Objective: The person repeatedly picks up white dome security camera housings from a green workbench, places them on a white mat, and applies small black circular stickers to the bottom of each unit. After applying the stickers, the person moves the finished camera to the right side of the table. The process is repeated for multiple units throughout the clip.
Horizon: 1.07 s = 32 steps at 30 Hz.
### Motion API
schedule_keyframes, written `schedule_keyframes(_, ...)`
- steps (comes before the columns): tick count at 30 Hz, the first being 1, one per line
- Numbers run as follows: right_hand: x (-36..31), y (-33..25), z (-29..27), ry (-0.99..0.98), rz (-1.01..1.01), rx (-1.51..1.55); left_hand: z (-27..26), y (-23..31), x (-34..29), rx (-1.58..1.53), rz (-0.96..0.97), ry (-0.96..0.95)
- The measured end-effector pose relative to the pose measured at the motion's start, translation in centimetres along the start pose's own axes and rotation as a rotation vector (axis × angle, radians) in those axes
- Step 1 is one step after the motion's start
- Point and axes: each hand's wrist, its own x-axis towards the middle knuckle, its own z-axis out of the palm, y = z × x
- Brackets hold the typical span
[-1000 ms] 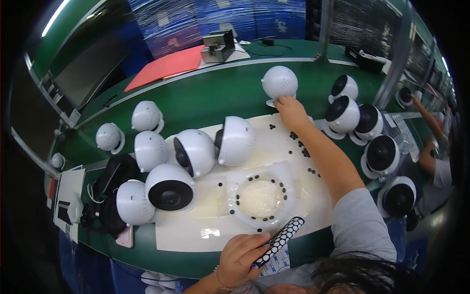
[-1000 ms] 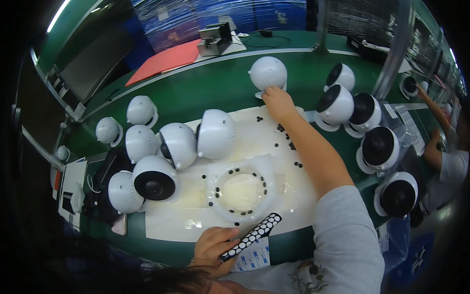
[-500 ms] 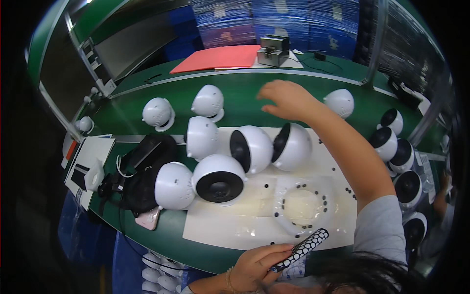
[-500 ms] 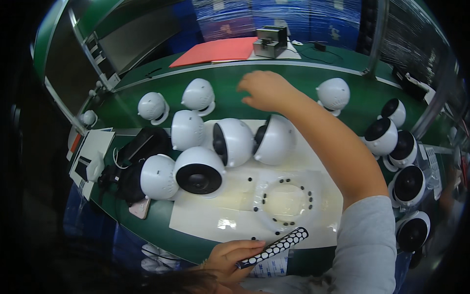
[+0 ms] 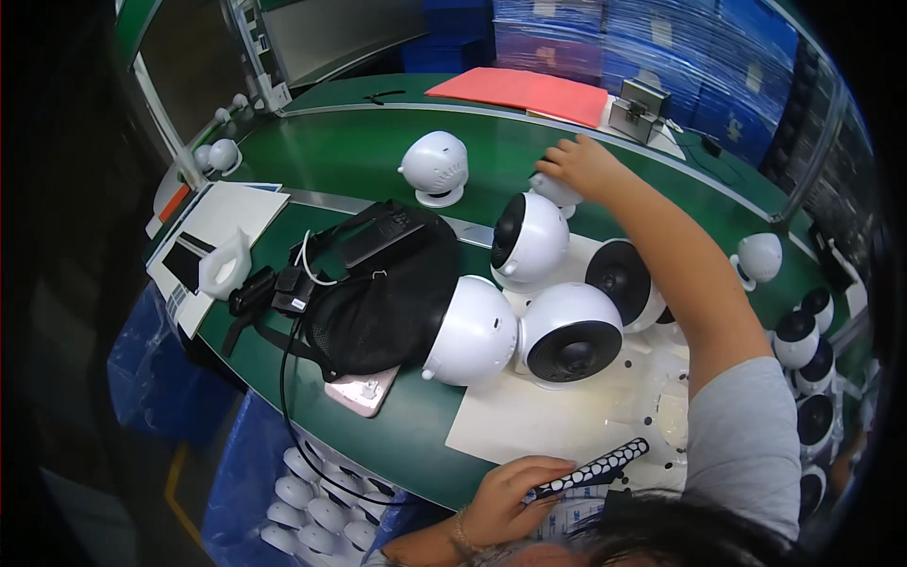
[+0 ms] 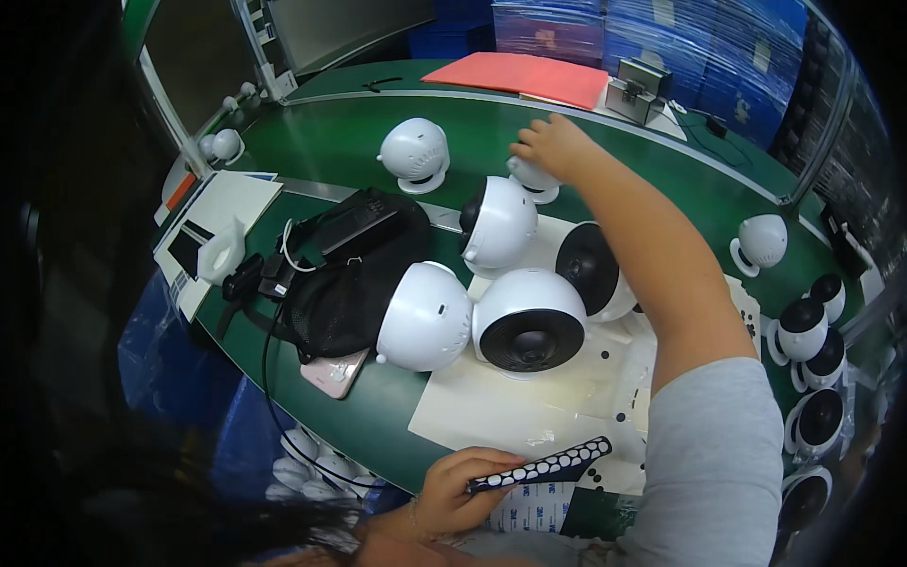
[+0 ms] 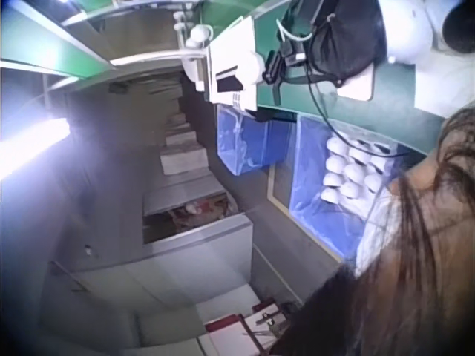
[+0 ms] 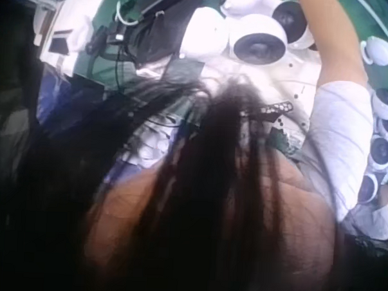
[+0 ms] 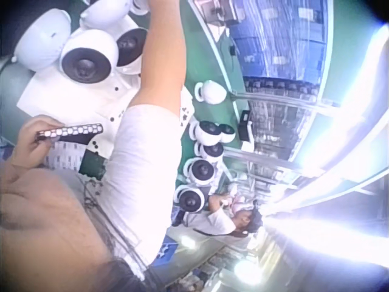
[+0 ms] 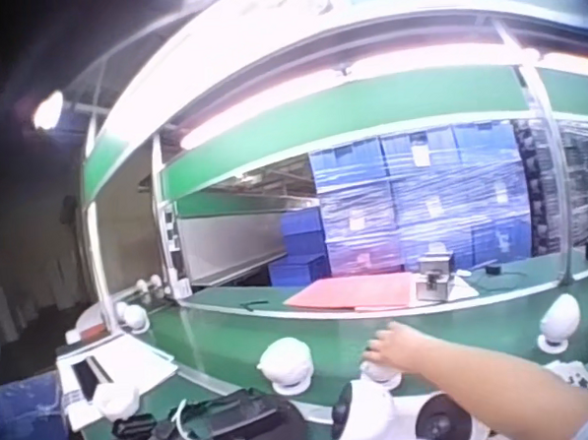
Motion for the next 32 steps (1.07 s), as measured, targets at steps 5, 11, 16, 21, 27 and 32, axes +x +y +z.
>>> schedule_keyframes(5,-5.8,3.2,-2.8,0.105,0.371,0.152,0.2,0.7,0.1,0.031,0.031,0.071)
schedule_keyframes(11,-19.8,3.9,-8.7,0.661,0.7,0.611,2.1,1.7,-0.5,-0.064,0.053,0.043)
schedule_keyframes(16,-34.7,-4.0,-3.8,0.267,0.643,1.61,6.3,2.3,1.9,-0.101,0.118,-0.132)
schedule_keyframes(21,-37.9,-10.8,-2.2,0.091,0.489,1.527,10.2,2.3,2.9,0.004,0.171,-0.334)
schedule_keyframes(27,-37.5,-8.5,-5.7,0.067,0.342,1.19,11.9,2.7,3.2,0.121,0.08,-0.323)
schedule_keyframes(32,-35.6,-10.2,-7.2,0.194,0.449,1.518,12.5,3.0,4.1,0.127,-0.064,-0.345)
